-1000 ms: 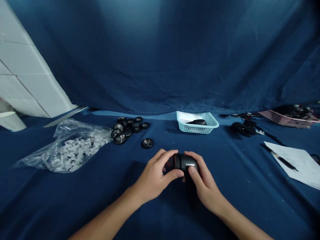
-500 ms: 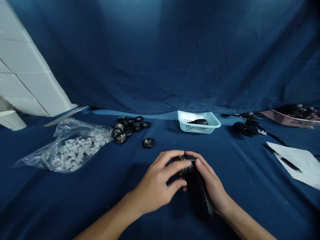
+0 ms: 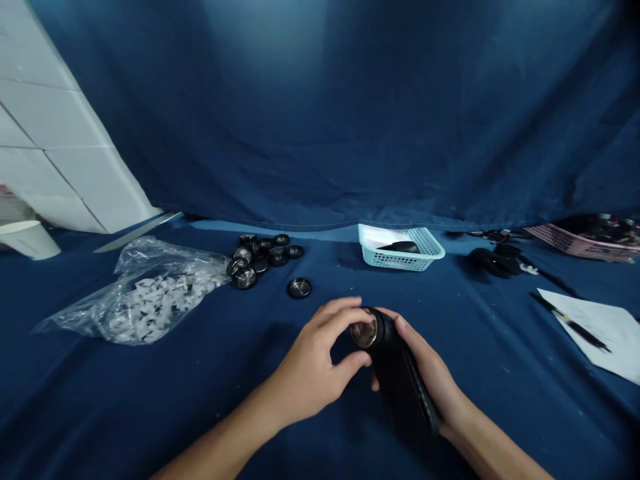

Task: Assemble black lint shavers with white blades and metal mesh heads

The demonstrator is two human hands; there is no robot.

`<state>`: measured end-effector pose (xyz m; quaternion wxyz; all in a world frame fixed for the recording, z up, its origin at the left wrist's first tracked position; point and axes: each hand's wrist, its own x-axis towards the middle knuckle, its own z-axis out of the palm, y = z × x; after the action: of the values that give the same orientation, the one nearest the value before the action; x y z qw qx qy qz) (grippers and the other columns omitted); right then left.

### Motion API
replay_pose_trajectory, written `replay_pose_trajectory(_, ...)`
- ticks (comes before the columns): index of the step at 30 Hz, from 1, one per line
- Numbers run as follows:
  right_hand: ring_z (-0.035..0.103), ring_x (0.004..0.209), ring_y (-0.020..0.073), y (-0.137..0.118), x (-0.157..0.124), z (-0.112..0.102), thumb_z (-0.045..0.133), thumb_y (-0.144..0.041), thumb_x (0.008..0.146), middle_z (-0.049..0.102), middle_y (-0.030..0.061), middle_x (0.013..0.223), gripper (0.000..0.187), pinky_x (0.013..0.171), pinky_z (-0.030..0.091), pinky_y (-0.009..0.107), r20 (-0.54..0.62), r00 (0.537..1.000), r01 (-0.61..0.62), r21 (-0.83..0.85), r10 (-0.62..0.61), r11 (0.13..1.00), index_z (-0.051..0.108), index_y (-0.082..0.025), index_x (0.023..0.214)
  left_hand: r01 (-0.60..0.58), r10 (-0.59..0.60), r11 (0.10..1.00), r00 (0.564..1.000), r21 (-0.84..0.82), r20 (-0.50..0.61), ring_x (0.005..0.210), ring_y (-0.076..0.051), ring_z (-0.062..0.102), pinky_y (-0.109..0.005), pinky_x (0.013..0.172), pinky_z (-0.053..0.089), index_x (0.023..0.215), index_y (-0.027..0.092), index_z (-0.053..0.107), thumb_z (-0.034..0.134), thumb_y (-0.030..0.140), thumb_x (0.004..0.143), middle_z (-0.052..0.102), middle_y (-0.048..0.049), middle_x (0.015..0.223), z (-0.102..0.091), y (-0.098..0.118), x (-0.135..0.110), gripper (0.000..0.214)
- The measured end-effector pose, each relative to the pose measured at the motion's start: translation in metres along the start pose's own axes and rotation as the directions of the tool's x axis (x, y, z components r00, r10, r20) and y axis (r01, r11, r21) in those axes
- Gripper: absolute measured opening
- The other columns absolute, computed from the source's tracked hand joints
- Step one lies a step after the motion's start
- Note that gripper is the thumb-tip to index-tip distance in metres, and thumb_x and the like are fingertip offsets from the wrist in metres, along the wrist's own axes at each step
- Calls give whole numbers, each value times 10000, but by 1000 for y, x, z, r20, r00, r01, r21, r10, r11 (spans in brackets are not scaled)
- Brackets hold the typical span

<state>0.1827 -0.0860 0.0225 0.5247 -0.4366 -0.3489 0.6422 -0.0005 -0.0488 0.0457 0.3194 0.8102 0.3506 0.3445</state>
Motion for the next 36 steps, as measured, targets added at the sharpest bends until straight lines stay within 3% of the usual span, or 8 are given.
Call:
replay_pose_trajectory(3,686,596,169,0,0,0,509,-535,933,719,24,832,456,552,543,279,-1,999,36,-32,-36,999,492,-268,1303,105,-106,993,994,-53,-12,1097,-266,613,-409,863,560,1420,283,396,723,395,814,504,-122,1399,-2,1,0,698)
replay_pose_trajectory(6,667,542,150,0,-2,0,544,-530,920,704,-3,754,471,523,513,249,6,999,35,-123,-35,992,486,-271,1309,203,-203,979,979,-35,14,754,-196,666,-366,696,577,1325,240,515,609,459,893,672,-86,1087,-3,1,1,493)
replay_pose_trajectory(11,689,637,162,1,-1,0,540,-533,920,715,12,904,427,562,544,268,-2,998,66,-81,-67,994,512,-282,1265,75,-76,997,996,10,52,1237,-292,540,-414,957,520,1391,335,466,793,375,742,457,-79,1454,-5,2,1,728)
replay_pose_trajectory(15,658,548,127,3,-1,0,566,-534,905,708,-3,883,454,545,527,249,2,997,73,-175,-73,982,499,-283,1278,230,-229,973,970,0,87,860,-228,689,-374,770,578,1337,256,510,651,476,861,686,-59,1058,-3,1,2,544)
replay_pose_trajectory(19,671,544,149,2,1,-4,537,-514,923,712,10,793,455,541,539,258,38,999,31,-111,-27,993,489,-245,1286,-93,78,989,989,117,127,1119,-196,590,-335,996,496,1282,277,530,665,142,847,555,-48,1299,-4,0,0,474)
replay_pose_trajectory(25,630,406,196,-3,13,-17,342,-564,962,686,68,572,579,389,480,254,240,919,-312,-45,313,949,444,-142,1346,-459,309,801,867,384,391,1341,-274,391,-433,1019,476,1333,299,487,395,-97,826,371,-59,1505,-15,8,-2,650)
replay_pose_trajectory(31,683,614,174,-6,5,-9,577,-525,896,717,40,874,465,551,557,284,47,999,17,-100,-12,995,532,-240,1261,47,-90,977,975,208,204,1199,-329,534,-517,992,488,1414,385,360,790,326,740,345,-47,1514,-11,21,1,802)
replay_pose_trajectory(36,643,526,141,0,4,-3,581,-566,879,683,2,815,485,513,531,271,46,999,36,-188,-28,982,534,-252,1246,233,-232,972,972,-15,36,1040,-229,611,-414,944,504,1154,266,543,581,346,918,564,-40,1166,4,17,-1,252)
